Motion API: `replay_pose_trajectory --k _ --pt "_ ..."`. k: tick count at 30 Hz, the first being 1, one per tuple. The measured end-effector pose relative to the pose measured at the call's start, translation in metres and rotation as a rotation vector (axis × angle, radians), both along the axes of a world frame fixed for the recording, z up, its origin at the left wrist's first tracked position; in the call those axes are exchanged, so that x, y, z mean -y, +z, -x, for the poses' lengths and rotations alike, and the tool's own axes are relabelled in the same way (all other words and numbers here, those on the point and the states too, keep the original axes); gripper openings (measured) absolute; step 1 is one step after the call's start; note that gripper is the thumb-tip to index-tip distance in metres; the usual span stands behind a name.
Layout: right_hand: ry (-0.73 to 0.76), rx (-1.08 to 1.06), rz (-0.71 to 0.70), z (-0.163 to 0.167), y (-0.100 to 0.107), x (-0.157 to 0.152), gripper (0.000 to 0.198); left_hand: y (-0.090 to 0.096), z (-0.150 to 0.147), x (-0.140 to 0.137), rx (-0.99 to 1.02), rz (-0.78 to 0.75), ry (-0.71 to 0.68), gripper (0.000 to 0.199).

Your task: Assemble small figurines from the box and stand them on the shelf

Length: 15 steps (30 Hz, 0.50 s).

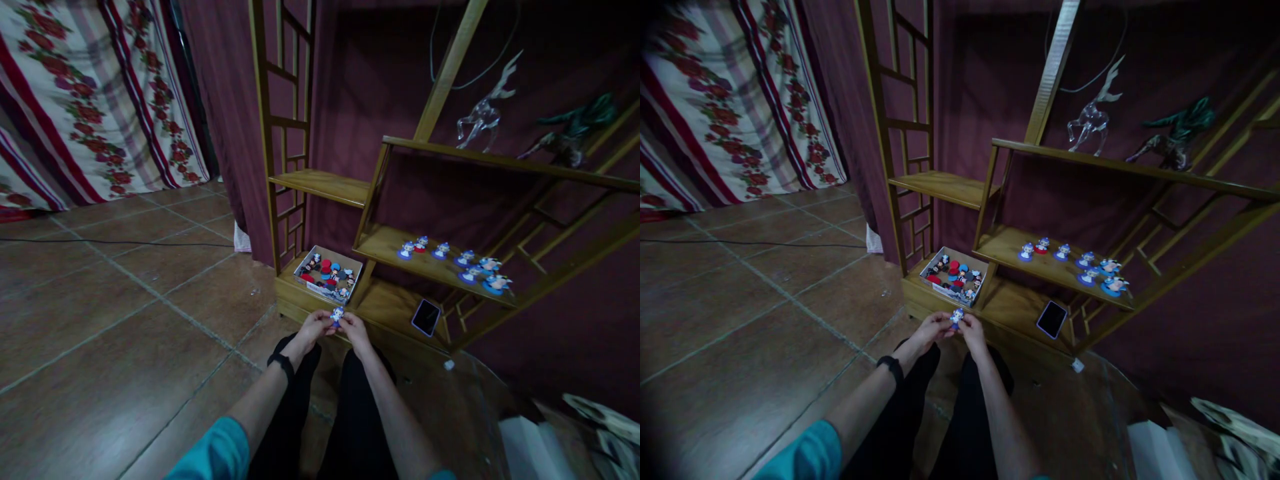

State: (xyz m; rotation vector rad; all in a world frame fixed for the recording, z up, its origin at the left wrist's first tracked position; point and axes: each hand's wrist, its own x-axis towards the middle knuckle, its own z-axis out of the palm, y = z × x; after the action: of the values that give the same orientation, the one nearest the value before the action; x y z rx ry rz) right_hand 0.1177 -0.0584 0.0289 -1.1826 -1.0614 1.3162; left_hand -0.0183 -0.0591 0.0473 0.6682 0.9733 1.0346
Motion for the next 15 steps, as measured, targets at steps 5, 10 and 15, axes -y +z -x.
replay_pose_trajectory --k 5,10,15 --pt "0.007 -0.1 0.024 -0.005 0.001 -0.001 0.032 -0.007 -0.005 -0.001 0.066 -0.03 0.021 0.026" --pt "0.015 -0.12 -0.014 -0.013 0.007 0.003 0.036 -0.007 -0.012 0.0 0.109 -0.071 0.039 0.033" --pt "0.008 -0.066 -0.08 -0.014 0.008 0.004 0.034 -0.001 -0.01 0.001 0.143 -0.125 0.009 0.036"
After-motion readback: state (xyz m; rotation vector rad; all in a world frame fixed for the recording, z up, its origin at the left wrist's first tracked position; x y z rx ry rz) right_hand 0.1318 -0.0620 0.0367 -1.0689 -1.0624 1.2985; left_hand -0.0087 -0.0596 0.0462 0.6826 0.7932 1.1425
